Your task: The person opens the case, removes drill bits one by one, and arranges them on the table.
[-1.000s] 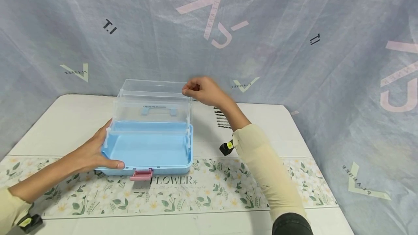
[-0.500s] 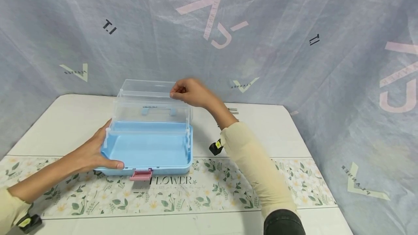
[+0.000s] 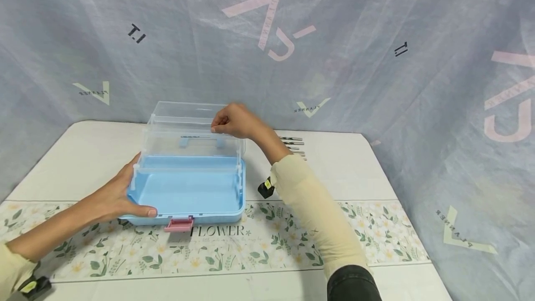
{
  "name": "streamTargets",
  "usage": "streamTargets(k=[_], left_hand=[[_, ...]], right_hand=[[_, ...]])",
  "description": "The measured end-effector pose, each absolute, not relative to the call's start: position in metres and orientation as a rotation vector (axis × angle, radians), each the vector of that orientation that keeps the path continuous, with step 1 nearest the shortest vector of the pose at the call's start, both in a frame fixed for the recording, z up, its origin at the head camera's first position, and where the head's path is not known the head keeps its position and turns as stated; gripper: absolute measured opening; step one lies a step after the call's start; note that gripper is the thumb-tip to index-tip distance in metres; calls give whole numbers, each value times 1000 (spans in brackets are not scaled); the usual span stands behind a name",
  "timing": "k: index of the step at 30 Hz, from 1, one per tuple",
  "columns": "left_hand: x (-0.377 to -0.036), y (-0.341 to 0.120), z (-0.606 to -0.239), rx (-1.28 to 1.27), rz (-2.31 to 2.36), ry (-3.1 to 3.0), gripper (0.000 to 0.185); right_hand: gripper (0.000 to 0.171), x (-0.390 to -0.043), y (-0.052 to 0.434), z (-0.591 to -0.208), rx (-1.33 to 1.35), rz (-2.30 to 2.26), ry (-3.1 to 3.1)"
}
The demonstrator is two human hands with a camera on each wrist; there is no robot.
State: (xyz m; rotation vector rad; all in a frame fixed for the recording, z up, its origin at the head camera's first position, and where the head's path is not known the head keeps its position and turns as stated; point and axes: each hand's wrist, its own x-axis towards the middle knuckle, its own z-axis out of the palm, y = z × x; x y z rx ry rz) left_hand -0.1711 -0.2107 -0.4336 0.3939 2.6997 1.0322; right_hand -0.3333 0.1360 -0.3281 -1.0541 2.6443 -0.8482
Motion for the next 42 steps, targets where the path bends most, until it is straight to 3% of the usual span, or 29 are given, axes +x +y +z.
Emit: streamTargets(k=[42], left_hand=[[-170,-210,-432,388,1069,2686,169]], right_hand=[[17,-337,120,-336,-1074,-739,2693]])
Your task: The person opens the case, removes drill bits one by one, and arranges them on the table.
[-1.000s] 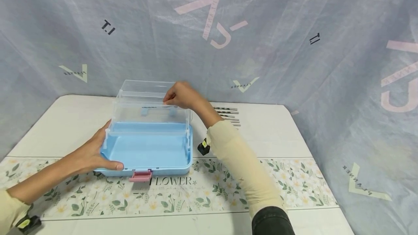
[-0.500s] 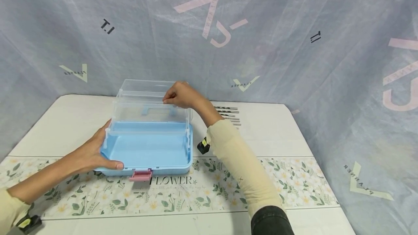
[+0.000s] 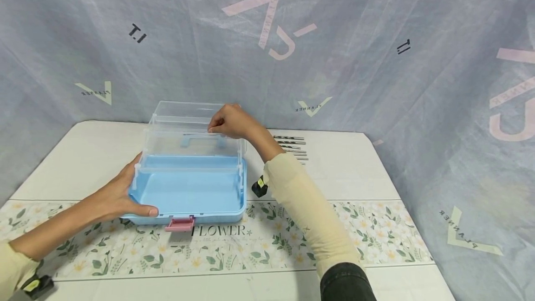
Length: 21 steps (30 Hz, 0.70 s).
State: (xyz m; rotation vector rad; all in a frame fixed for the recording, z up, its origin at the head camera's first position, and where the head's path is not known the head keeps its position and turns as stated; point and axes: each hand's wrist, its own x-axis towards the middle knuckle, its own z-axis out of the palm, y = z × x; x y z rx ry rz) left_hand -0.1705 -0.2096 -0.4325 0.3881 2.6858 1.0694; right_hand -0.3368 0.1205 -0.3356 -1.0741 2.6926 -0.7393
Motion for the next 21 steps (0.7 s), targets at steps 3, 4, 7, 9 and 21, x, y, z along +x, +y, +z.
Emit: streamTargets(k=[3,4,7,9,21], left_hand=[[-171,-210,-433,388,1072,2687,169],[-171,-210,-433,394,1089,2685,169],[-171,-210,-433,392,1099,2685,169],[-171,-210,-433,390,1106,2685,169],[-171,-211,-433,372,1076,2679,170]], right_hand=[[19,-337,121,-337,-1092,-717,2695],[20,-336,121,-337,-1095,-712,2696],[23,-336,122,-338,-1087,-717,2686],[24,-335,123,-338,-1080,-734,2676],[23,-329,134,-337,-1053,-929,2613]])
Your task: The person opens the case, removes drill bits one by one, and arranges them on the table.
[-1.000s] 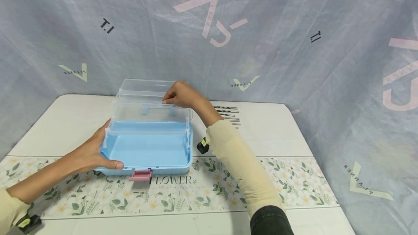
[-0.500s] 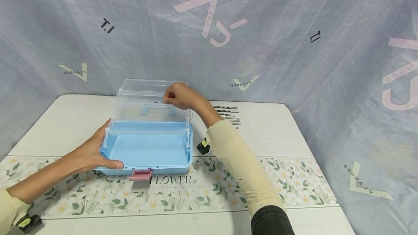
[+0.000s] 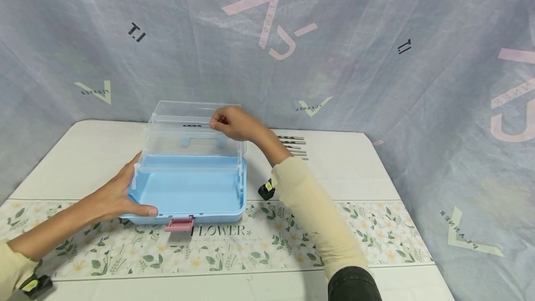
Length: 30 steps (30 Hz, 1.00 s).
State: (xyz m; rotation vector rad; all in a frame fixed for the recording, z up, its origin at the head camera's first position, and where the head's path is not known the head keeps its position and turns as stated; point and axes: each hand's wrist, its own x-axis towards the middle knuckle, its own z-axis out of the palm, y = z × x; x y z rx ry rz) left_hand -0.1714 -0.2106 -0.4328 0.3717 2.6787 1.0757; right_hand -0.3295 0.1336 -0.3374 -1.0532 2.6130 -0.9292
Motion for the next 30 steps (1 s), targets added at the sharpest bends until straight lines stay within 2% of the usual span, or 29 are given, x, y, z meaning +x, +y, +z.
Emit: streamTargets(k=[13,30], left_hand=[[-170,-209,-432,388,1094,2680,170],[-170,-210,-432,401,1054,2702,169]], right_hand=[[22,-323,173,-335,-1033,-1229,2592],[24,-311,251,-341,-824,-1284,2670]])
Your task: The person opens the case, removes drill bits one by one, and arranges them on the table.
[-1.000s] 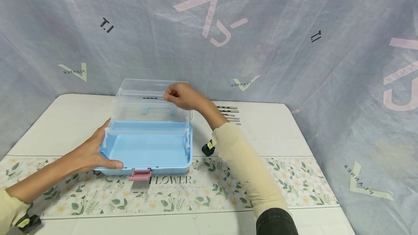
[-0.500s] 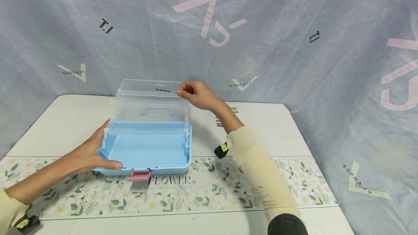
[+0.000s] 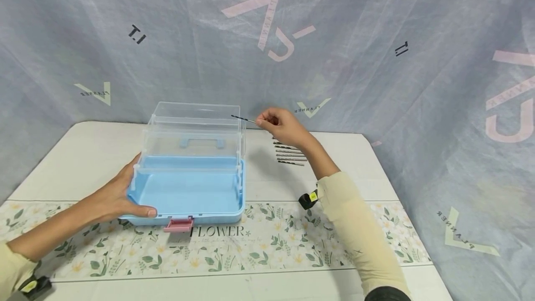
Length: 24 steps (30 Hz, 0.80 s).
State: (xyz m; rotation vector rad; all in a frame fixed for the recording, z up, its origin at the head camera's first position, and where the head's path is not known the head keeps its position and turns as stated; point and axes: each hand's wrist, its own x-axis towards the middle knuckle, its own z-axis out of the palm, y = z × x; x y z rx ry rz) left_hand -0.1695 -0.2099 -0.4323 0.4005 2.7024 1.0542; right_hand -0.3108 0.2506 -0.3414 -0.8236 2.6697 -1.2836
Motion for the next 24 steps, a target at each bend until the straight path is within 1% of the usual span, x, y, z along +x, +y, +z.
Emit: streamTargets(k=[6,13,21,24], left_hand=[[-170,-210,-434,426,1109,2700,170],[-170,-210,-434,407,1087,2691,169],[-171,-210,-433,418,1089,2693,169],[-170,-210,-433,428,1083,2706,169]], right_hand=[[24,-304,277,-351,-771,-1242,2703],[25,-298,307,-372,-671,-1188,2711],[30,-292,332,-395,-593,-1083,2739],[28,-289,338,-400,-580,-1050,2740]])
